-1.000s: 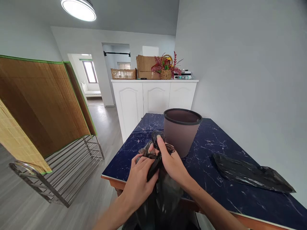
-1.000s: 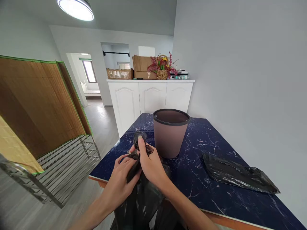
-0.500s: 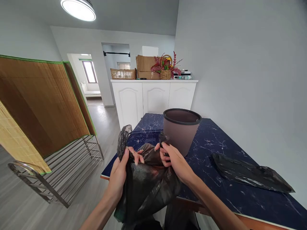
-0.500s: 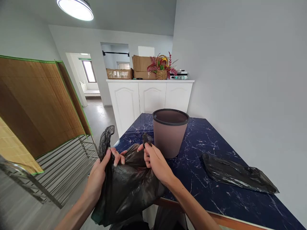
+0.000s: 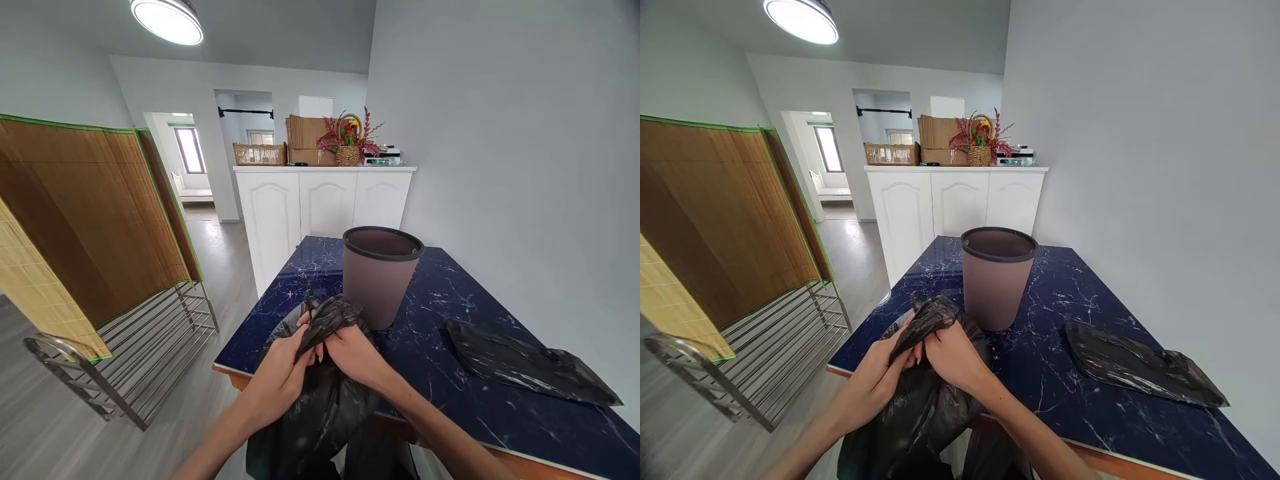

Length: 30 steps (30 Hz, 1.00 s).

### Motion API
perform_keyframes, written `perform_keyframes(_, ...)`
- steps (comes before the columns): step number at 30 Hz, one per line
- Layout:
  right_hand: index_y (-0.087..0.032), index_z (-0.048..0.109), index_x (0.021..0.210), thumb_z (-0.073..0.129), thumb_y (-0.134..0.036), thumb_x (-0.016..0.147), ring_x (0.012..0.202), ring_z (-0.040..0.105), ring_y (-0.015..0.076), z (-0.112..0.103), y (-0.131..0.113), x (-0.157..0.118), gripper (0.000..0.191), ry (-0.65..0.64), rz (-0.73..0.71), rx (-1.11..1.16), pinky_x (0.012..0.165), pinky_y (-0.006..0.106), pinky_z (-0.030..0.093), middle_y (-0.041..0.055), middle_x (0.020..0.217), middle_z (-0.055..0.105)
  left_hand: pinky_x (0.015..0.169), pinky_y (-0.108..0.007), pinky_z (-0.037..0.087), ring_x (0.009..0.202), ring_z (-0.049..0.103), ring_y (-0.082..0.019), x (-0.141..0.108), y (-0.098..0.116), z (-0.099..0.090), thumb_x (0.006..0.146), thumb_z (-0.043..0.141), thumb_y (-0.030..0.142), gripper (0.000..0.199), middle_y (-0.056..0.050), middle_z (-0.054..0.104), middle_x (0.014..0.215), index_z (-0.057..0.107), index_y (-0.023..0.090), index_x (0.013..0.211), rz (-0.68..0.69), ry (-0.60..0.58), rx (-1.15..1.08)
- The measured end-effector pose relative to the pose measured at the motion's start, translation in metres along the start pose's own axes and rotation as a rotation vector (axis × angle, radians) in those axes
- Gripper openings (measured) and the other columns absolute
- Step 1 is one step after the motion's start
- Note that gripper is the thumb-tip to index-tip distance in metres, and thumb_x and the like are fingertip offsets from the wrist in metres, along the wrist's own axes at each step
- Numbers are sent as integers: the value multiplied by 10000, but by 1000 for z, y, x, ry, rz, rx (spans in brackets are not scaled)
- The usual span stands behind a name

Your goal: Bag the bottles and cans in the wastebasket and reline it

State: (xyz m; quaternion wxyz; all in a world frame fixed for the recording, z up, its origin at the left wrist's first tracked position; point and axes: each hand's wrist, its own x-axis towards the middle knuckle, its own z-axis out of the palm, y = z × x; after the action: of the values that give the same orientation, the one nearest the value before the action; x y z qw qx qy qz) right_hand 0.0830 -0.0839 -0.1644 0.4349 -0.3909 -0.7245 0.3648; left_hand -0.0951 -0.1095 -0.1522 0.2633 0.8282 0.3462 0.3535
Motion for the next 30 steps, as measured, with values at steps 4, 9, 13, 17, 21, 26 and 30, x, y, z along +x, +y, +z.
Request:
perform_keyframes(4, -229, 616, 794, 389, -202, 1036, 873, 632, 196, -14, -11, -7, 334, -191, -105, -35, 874, 337, 504, 30, 896, 668, 646, -275, 363, 672, 405, -157, -2, -1, -2, 1108, 322, 267, 305, 18, 497, 759, 489, 226, 856, -44, 20, -18)
perform_keyframes(9, -225, 676, 945, 645, -270, 929, 809, 630, 206, -19, -16, -14, 58, -303, -76, -125, 739, 318, 509, 28, 895, 690, 669, -289, 407, 683, 482, -174, -4, -5, -2, 1073, 338, 226, 262, -5, 578, 797, 484, 231, 856, 30, 31, 85)
perform_keyframes(13, -231, 713, 1169, 667, -484, 963, 1083, 661, 275, -4, -20, -13, 329, -191, -117, -124, 976, 409, 519, 91, 1109, 737, 761, -353, 482, 821, 625, -256, -6, -10, 2, 933, 426, 113, 188, -78, 688, 914, 578, 215, 972, 105, -27, 313)
perform_keyframes(17, -264, 712, 1094, 399, -519, 1118, 1062, 666, 241, 11, -20, -10, 404, 45, -124, 38, 1012, 404, 494, 72, 1088, 740, 835, -396, 502, 878, 663, -300, -8, -11, 4, 940, 458, 112, 213, -100, 705, 913, 638, 224, 965, 100, -39, 441)
perform_keyframes(21, -254, 706, 971, 392, -617, 1101, 975, 664, 243, 17, -15, -10, 497, 172, -55, 178, 957, 382, 511, 63, 990, 720, 876, -402, 486, 896, 647, -286, -8, -13, 3, 1027, 494, 215, 171, -99, 724, 975, 658, 225, 982, 67, -22, 308)
perform_keyframes(26, -254, 677, 848, 386, -746, 1045, 899, 642, 238, 9, -12, -15, 605, 99, 110, 270, 835, 349, 539, 47, 861, 660, 885, -350, 453, 906, 612, -245, -9, -18, -5, 1022, 521, 240, 168, -46, 699, 930, 639, 229, 903, -45, -26, 81)
perform_keyframes(30, -251, 686, 863, 408, -595, 1104, 688, 534, 172, -8, -14, -16, 504, -157, -15, 114, 687, 302, 477, -7, 741, 567, 744, -279, 417, 807, 558, -193, -8, -15, -17, 1001, 495, 226, 150, -2, 629, 856, 591, 221, 886, -177, -67, -119)
